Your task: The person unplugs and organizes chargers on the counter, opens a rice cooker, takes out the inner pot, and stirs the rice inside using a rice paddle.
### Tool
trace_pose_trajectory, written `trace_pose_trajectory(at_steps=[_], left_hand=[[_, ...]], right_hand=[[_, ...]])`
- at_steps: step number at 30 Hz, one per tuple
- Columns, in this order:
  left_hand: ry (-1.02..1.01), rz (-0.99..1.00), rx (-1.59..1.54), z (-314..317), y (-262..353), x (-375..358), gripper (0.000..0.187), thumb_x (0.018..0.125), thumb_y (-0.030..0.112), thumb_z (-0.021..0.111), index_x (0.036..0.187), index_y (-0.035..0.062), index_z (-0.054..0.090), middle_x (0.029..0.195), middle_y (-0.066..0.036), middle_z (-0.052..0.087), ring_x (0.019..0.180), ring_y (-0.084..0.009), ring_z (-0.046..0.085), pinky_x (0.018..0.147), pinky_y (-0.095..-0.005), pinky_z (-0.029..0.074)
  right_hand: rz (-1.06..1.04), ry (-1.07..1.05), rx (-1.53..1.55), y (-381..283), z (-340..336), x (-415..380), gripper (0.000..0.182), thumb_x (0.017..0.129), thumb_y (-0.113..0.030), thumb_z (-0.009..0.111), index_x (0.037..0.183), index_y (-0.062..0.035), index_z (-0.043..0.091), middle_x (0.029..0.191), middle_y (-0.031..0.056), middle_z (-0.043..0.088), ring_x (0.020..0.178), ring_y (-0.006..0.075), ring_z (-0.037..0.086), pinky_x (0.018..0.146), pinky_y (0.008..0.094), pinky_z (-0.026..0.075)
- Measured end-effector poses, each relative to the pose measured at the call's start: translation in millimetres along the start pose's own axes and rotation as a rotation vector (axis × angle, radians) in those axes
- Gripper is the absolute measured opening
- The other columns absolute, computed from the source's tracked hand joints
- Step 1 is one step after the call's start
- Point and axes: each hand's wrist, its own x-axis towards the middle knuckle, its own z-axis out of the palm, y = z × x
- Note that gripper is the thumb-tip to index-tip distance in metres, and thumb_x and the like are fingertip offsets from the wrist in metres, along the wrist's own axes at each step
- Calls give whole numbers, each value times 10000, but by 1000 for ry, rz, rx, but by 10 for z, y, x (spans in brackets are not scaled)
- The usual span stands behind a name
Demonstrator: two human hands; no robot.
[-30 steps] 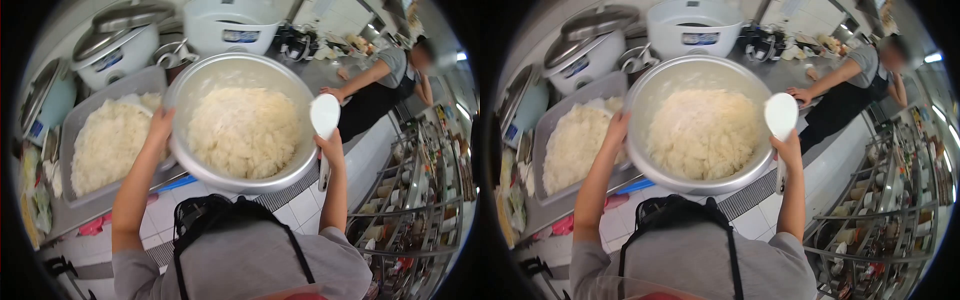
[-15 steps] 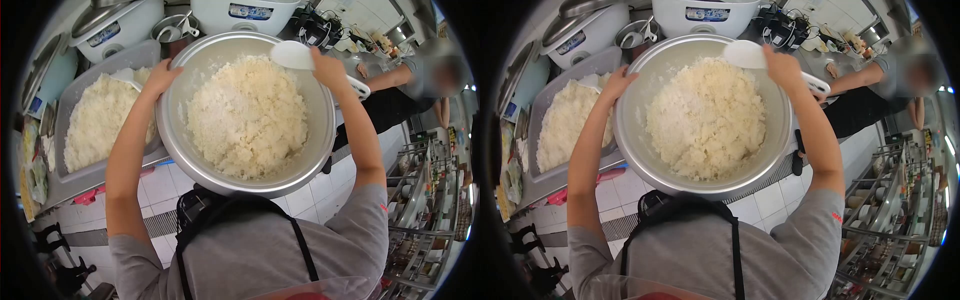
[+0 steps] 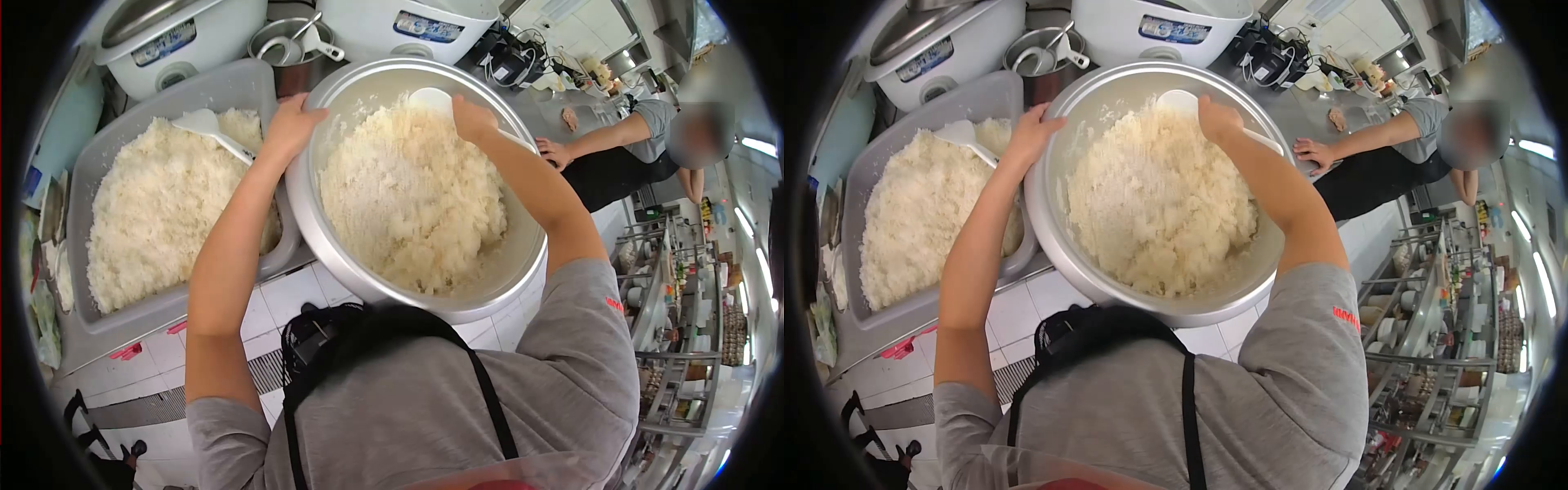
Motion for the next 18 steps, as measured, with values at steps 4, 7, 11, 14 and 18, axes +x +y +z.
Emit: trace_pose_trajectory(at_steps=[4, 7, 11, 14, 18], left_hand=[[83, 18, 107, 6, 102, -88, 495, 728, 256, 593, 1128, -26, 518, 1025, -205, 596, 954, -292, 580, 821, -341, 427], [35, -2, 14, 35, -45, 21, 495, 726, 259, 587, 1126, -23, 517, 1024, -200, 597, 949, -299, 579, 816, -349, 430], [60, -15, 111, 5, 107, -88, 495, 732, 262, 579, 1134, -19, 513, 1037, -195, 593, 959, -302, 574, 813, -356, 431], [79, -28, 74, 18, 145, -85, 501, 736, 266, 579, 1139, -24, 509, 1058, -197, 584, 974, -303, 568, 822, -356, 431], [53, -24, 35, 64, -75, 33, 511, 738, 269, 586, 1144, -31, 505, 1076, -200, 576, 995, -301, 561, 839, -354, 429]], right_hand=[[277, -427, 312, -224, -330, -202, 392, 707, -42, 538, 1061, 32, 387, 781, 186, 613, 620, 299, 629, 550, 392, 496], [402, -488, 347, -296, -166, -330, 444, 676, 2, 542, 1088, 79, 396, 881, 227, 609, 702, 311, 640, 605, 392, 506], [405, -406, 391, -436, -188, -487, 398, 691, -19, 522, 1054, 81, 392, 872, 242, 601, 746, 337, 630, 620, 412, 499], [340, -408, 316, -507, -287, -723, 391, 717, -40, 505, 1075, 51, 374, 885, 242, 596, 816, 356, 615, 651, 425, 495], [76, -439, 97, -749, -576, -1092, 378, 757, -36, 472, 1114, -2, 351, 875, 232, 596, 813, 361, 611, 657, 417, 497]])
